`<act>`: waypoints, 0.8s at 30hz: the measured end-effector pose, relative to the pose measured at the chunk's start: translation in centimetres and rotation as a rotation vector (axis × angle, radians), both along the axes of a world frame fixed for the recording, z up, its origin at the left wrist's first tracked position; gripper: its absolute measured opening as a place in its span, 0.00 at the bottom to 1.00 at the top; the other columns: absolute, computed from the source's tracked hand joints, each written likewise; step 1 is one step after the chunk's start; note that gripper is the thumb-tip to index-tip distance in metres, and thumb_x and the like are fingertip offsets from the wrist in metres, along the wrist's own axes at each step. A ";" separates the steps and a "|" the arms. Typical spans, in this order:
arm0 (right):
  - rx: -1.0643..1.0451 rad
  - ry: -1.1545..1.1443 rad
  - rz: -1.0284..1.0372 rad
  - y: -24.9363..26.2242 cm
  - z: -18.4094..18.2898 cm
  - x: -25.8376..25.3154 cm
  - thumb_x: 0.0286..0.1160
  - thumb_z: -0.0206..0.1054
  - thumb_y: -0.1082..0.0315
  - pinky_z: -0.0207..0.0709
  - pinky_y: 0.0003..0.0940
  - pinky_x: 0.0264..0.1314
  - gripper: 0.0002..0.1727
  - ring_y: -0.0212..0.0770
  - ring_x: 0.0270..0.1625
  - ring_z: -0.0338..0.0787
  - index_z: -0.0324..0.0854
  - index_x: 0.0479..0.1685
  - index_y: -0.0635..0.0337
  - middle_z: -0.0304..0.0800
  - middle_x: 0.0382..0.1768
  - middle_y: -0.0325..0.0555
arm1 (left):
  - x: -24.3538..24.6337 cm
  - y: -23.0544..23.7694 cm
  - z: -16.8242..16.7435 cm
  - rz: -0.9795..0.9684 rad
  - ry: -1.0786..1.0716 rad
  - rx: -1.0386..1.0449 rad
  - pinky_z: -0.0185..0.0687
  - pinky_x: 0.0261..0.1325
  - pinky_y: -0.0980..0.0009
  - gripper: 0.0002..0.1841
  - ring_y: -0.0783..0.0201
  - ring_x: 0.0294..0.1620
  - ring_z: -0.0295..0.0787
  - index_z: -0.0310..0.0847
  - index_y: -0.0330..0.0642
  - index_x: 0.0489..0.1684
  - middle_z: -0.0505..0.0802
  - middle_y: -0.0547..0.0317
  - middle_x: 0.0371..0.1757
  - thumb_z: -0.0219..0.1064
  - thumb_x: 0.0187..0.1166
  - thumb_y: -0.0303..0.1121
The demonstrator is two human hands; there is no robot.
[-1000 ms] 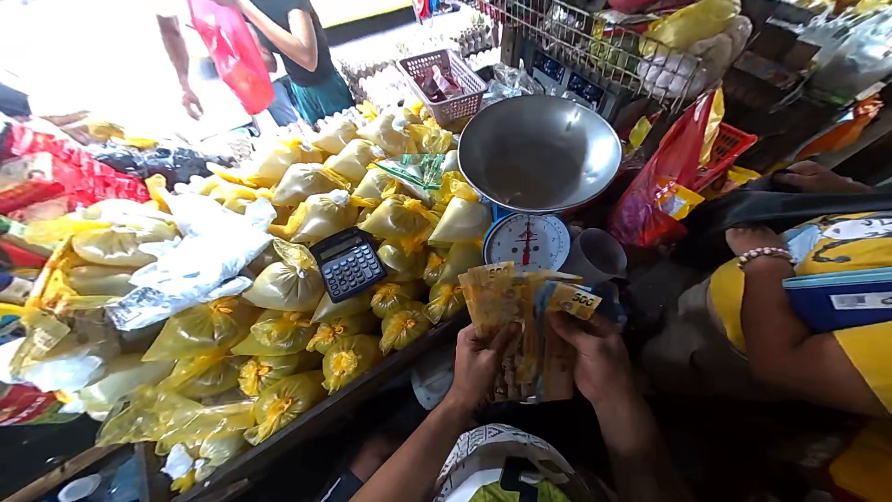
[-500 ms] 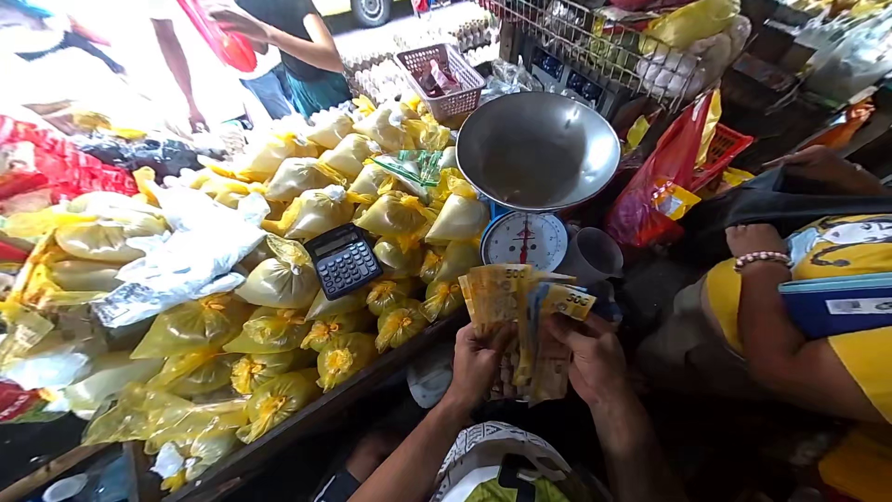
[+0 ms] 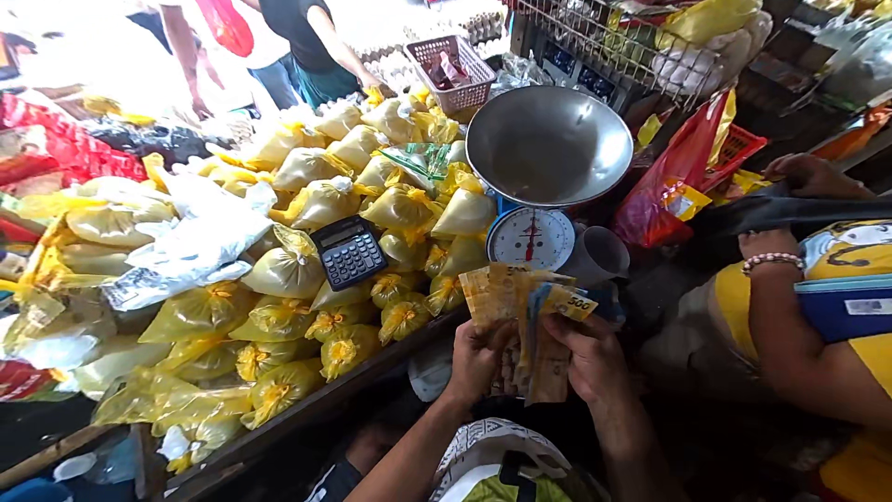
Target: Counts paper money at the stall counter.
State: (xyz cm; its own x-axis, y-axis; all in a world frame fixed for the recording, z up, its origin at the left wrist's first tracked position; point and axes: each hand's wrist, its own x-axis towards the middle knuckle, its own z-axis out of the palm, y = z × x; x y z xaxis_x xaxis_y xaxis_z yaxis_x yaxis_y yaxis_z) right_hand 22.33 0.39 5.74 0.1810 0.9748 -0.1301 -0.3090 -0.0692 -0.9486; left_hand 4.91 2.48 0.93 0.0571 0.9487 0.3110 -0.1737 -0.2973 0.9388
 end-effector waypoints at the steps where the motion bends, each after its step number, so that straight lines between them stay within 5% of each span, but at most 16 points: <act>1: -0.018 0.002 -0.006 0.0 0.1 -0.4 0.68 0.75 0.79 0.91 0.40 0.58 0.14 0.44 0.49 0.95 0.86 0.52 0.73 0.95 0.45 0.56 | 0.2 -0.2 0.0 0.005 0.009 0.009 0.92 0.46 0.69 0.04 0.70 0.36 0.93 0.90 0.33 0.37 0.96 0.58 0.35 0.69 0.75 0.20; 4: -0.036 0.043 -0.031 0.1 0.0 -1.0 0.70 0.74 0.78 0.90 0.41 0.59 0.15 0.44 0.49 0.95 0.84 0.54 0.74 0.94 0.45 0.56 | 0.8 -0.7 -0.2 0.033 0.035 0.035 0.90 0.44 0.74 0.05 0.75 0.35 0.91 0.89 0.34 0.32 0.94 0.62 0.32 0.67 0.71 0.17; 9: -0.059 0.095 -0.108 0.5 -0.4 0.7 0.78 0.68 0.76 0.91 0.49 0.59 0.18 0.49 0.51 0.95 0.76 0.65 0.72 0.92 0.49 0.59 | 0.3 -0.8 -0.2 -0.023 -0.044 0.035 0.92 0.52 0.66 0.07 0.66 0.42 0.94 0.88 0.31 0.45 0.96 0.55 0.41 0.65 0.82 0.24; 13: -0.030 -0.024 -0.004 -0.5 0.4 0.6 0.71 0.73 0.78 0.92 0.42 0.57 0.14 0.45 0.48 0.95 0.85 0.54 0.72 0.94 0.45 0.56 | -0.2 -0.6 0.0 -0.009 0.039 0.062 0.92 0.47 0.68 0.04 0.68 0.38 0.94 0.90 0.32 0.40 0.96 0.56 0.37 0.68 0.79 0.22; 18: -0.015 0.015 0.024 -0.7 -0.1 -0.9 0.67 0.75 0.80 0.90 0.39 0.61 0.15 0.43 0.50 0.95 0.85 0.54 0.73 0.95 0.46 0.55 | 0.5 -1.3 -0.2 0.022 0.096 0.108 0.90 0.46 0.76 0.06 0.77 0.36 0.92 0.89 0.34 0.31 0.95 0.63 0.32 0.66 0.72 0.17; 22: -0.047 0.041 -0.092 0.0 -0.8 -0.3 0.73 0.72 0.77 0.90 0.43 0.59 0.17 0.45 0.50 0.94 0.81 0.59 0.72 0.93 0.47 0.56 | 0.0 -1.6 -0.3 -0.021 0.091 0.073 0.93 0.53 0.68 0.05 0.69 0.43 0.95 0.89 0.31 0.42 0.96 0.56 0.40 0.70 0.77 0.23; 24: -0.048 0.082 -0.073 0.0 -0.8 0.6 0.76 0.70 0.76 0.91 0.47 0.59 0.17 0.48 0.50 0.95 0.79 0.62 0.73 0.93 0.48 0.59 | -0.5 -1.5 -0.1 -0.069 0.053 0.078 0.92 0.56 0.65 0.09 0.66 0.47 0.94 0.87 0.29 0.49 0.96 0.54 0.44 0.64 0.85 0.27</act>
State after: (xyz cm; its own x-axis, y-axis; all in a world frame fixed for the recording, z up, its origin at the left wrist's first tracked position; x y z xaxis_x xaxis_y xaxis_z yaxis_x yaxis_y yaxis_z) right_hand 22.88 0.37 4.94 0.2380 0.9518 -0.1935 -0.3917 -0.0882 -0.9159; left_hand 4.42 0.96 0.79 0.1400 0.9149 0.3786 -0.1475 -0.3588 0.9217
